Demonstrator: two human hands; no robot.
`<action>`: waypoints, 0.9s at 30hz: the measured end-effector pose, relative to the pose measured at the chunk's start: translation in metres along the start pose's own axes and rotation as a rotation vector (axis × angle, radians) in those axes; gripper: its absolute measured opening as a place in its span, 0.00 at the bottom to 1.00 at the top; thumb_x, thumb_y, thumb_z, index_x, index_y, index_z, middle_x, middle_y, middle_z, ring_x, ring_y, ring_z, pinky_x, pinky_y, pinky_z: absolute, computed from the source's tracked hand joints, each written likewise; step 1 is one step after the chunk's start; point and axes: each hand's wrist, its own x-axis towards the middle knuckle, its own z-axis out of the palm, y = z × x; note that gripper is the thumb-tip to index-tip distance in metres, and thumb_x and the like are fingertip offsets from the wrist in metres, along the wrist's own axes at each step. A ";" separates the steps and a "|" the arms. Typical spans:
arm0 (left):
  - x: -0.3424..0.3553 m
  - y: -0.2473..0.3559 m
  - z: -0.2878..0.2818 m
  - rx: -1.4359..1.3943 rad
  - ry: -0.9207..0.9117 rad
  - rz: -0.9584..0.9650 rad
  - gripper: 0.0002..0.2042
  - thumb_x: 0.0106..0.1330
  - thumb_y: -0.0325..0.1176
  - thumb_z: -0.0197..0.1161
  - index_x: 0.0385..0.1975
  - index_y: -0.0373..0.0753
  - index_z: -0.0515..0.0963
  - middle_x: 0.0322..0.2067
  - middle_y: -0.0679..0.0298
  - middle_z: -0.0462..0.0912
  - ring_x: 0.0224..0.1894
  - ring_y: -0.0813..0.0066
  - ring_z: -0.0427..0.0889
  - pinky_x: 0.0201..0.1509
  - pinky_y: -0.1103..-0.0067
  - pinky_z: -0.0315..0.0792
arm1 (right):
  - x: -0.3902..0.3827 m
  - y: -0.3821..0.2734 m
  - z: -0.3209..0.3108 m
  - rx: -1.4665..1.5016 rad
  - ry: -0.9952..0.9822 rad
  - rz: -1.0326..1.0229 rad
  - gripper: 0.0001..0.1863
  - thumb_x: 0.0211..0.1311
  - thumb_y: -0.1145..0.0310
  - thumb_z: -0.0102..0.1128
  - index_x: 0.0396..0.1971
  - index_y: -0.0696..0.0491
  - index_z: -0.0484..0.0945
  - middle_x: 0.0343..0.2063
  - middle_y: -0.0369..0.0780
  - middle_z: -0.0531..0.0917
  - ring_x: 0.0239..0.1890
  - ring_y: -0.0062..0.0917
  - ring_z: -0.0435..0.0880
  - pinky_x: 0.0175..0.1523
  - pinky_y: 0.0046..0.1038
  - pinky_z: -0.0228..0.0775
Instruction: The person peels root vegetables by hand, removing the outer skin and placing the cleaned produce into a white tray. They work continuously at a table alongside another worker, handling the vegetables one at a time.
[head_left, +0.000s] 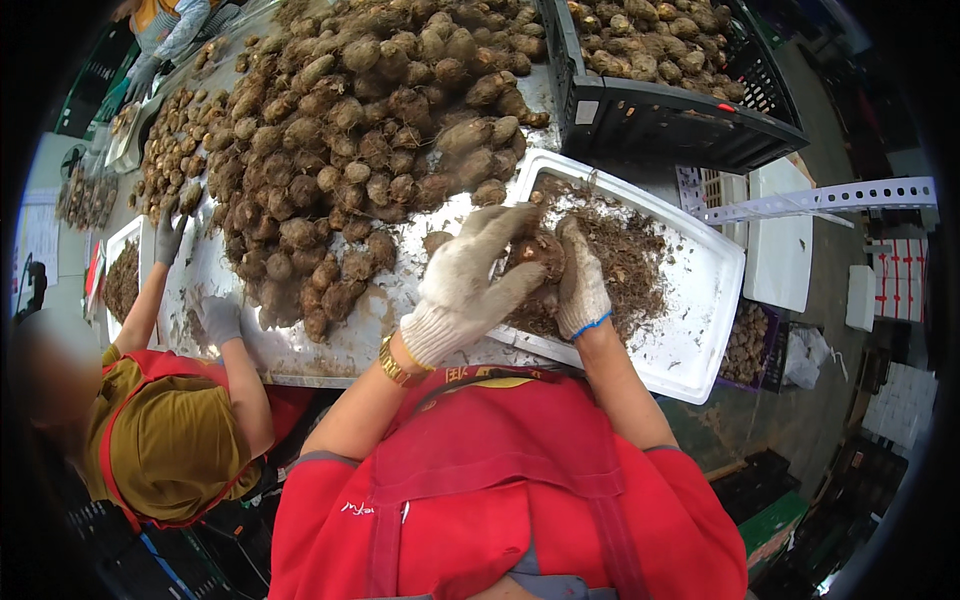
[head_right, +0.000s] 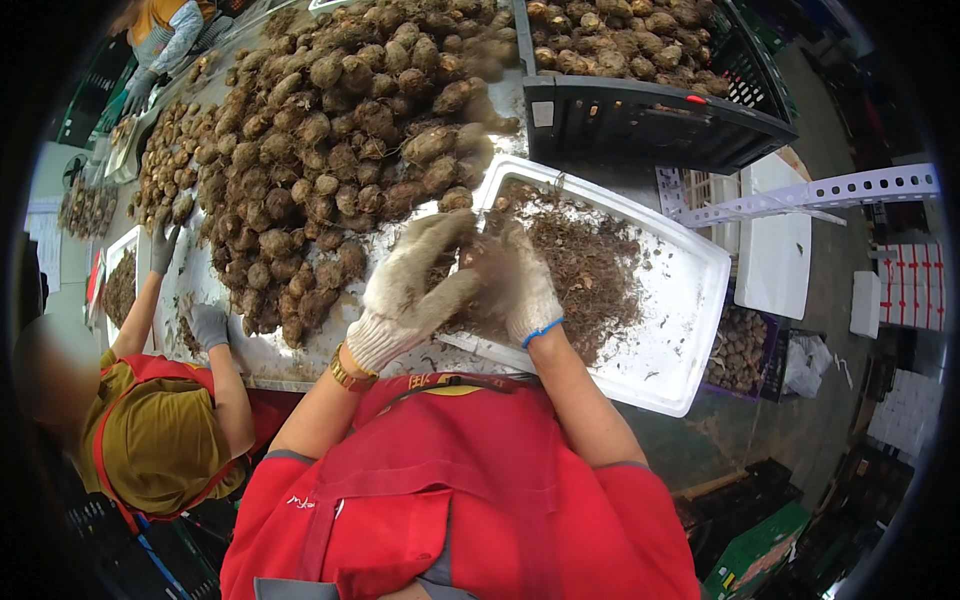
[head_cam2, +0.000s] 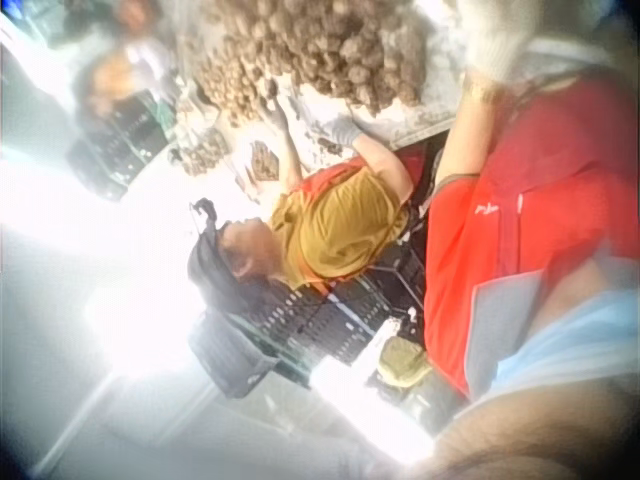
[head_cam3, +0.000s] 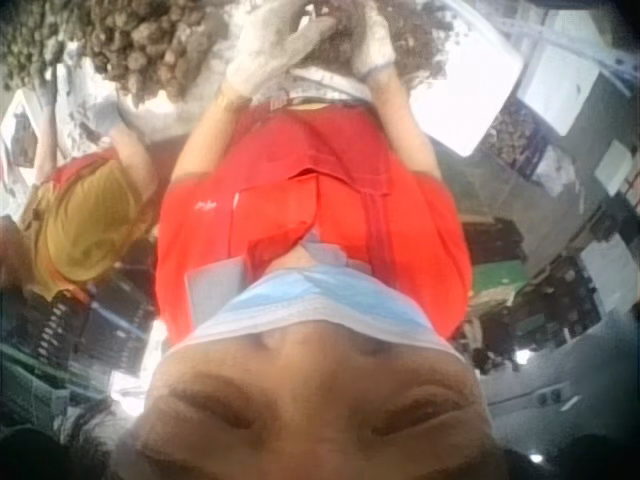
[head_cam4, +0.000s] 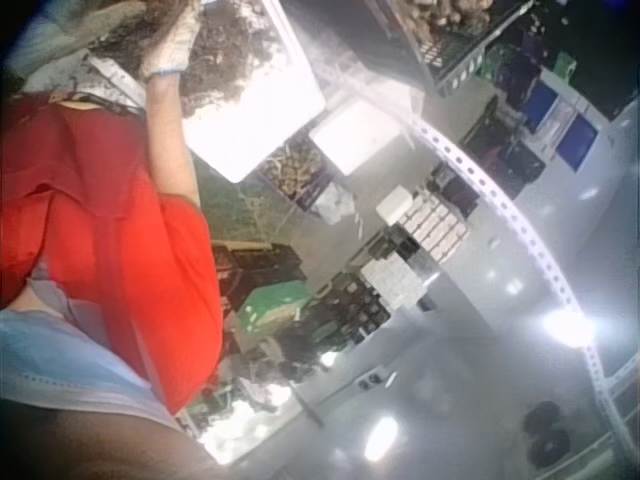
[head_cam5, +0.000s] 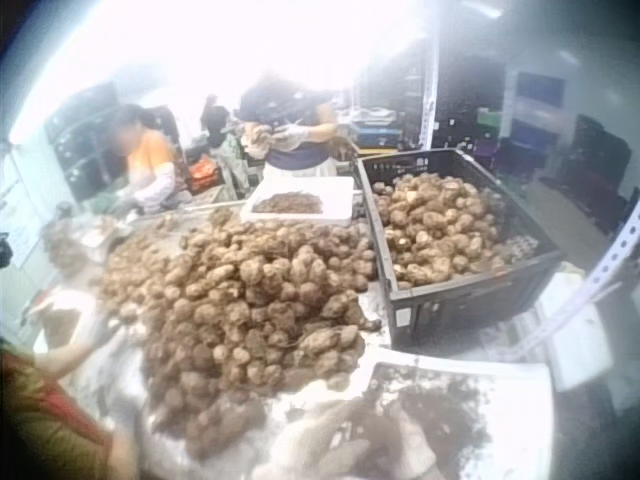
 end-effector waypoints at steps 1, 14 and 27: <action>0.001 -0.001 0.001 0.005 -0.103 -0.026 0.25 0.60 0.37 0.63 0.57 0.36 0.71 0.52 0.49 0.73 0.51 0.54 0.77 0.54 0.69 0.72 | 0.000 0.000 -0.003 0.241 -0.061 0.124 0.27 0.63 0.57 0.53 0.59 0.55 0.68 0.50 0.43 0.79 0.54 0.30 0.77 0.58 0.32 0.71; 0.007 -0.017 0.025 -0.612 -0.122 -0.352 0.25 0.62 0.32 0.59 0.59 0.33 0.68 0.54 0.51 0.75 0.55 0.67 0.75 0.59 0.75 0.69 | -0.012 -0.004 0.016 -1.001 -0.029 -0.398 0.44 0.47 0.64 0.72 0.63 0.59 0.58 0.51 0.48 0.76 0.52 0.39 0.77 0.53 0.39 0.72; 0.003 0.021 0.025 -0.391 0.244 -0.123 0.17 0.65 0.28 0.54 0.54 0.38 0.72 0.51 0.51 0.77 0.54 0.59 0.77 0.57 0.74 0.74 | -0.009 -0.007 0.006 -0.526 0.062 -0.299 0.27 0.73 0.49 0.38 0.56 0.56 0.68 0.52 0.41 0.74 0.54 0.27 0.74 0.58 0.29 0.68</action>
